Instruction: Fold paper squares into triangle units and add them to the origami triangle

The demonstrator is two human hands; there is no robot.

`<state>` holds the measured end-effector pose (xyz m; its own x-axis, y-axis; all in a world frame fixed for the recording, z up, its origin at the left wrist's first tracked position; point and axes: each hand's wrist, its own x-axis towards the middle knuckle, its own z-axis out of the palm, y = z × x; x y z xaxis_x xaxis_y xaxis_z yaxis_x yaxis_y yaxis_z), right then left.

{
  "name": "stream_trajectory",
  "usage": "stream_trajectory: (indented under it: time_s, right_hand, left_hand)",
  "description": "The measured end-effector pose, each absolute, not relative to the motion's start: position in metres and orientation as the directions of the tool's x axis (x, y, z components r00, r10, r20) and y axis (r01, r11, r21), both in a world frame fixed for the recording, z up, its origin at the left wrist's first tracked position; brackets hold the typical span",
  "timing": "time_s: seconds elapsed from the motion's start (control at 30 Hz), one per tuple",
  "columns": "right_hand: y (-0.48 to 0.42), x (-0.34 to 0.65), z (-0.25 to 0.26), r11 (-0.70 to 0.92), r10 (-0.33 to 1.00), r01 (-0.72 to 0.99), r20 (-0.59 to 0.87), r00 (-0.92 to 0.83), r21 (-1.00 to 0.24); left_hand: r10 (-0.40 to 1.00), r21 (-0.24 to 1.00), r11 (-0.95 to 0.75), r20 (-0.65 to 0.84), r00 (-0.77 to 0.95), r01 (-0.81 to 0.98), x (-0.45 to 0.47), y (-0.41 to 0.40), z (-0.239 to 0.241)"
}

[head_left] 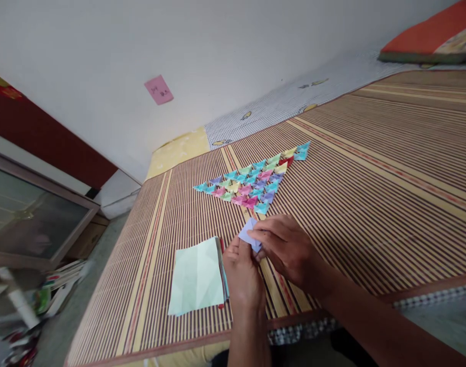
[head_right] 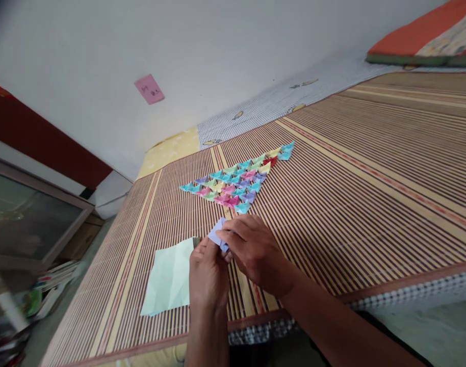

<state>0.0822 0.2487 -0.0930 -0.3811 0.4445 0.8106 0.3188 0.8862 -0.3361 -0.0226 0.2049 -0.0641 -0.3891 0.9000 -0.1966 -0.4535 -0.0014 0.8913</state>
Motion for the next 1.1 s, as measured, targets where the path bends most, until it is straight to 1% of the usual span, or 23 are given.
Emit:
stream_trajectory:
  time_s: [0.17,0.3,0.5,0.77,0.93,1.03,1.1]
  right_hand:
    - [0.248,0.082,-0.088,0.879,0.456,0.34,0.798,-0.394,-0.334]
    - [0.248,0.082,-0.085,0.887,0.435,0.343,0.809,-0.396,-0.31]
    - [0.249,0.079,-0.085,0.888,0.426,0.356,0.812,-0.398,-0.291]
    - [0.25,0.079,-0.091,0.894,0.426,0.33,0.805,-0.413,-0.304]
    - [0.252,0.077,-0.095,0.888,0.456,0.27,0.792,-0.407,-0.373]
    - [0.252,0.075,-0.094,0.861,0.509,0.214,0.789,-0.346,-0.462]
    - [0.251,0.074,-0.093,0.824,0.566,0.185,0.776,-0.278,-0.535]
  left_hand:
    - [0.907,0.867,-0.012,-0.201,-0.37,-0.499,-0.024,0.204,-0.06]
    - [0.898,0.836,-0.022,-0.225,-0.378,-0.549,-0.025,0.202,-0.058]
    - [0.881,0.735,-0.027,-0.303,-0.363,-0.678,-0.027,0.201,-0.054]
    - [0.89,0.785,-0.005,-0.279,-0.361,-0.619,-0.03,0.201,-0.057]
    - [0.887,0.81,-0.032,-0.247,-0.389,-0.586,-0.031,0.204,-0.066]
    - [0.89,0.836,-0.055,-0.207,-0.406,-0.546,-0.031,0.205,-0.07]
    - [0.893,0.863,-0.062,-0.177,-0.414,-0.501,-0.031,0.205,-0.071]
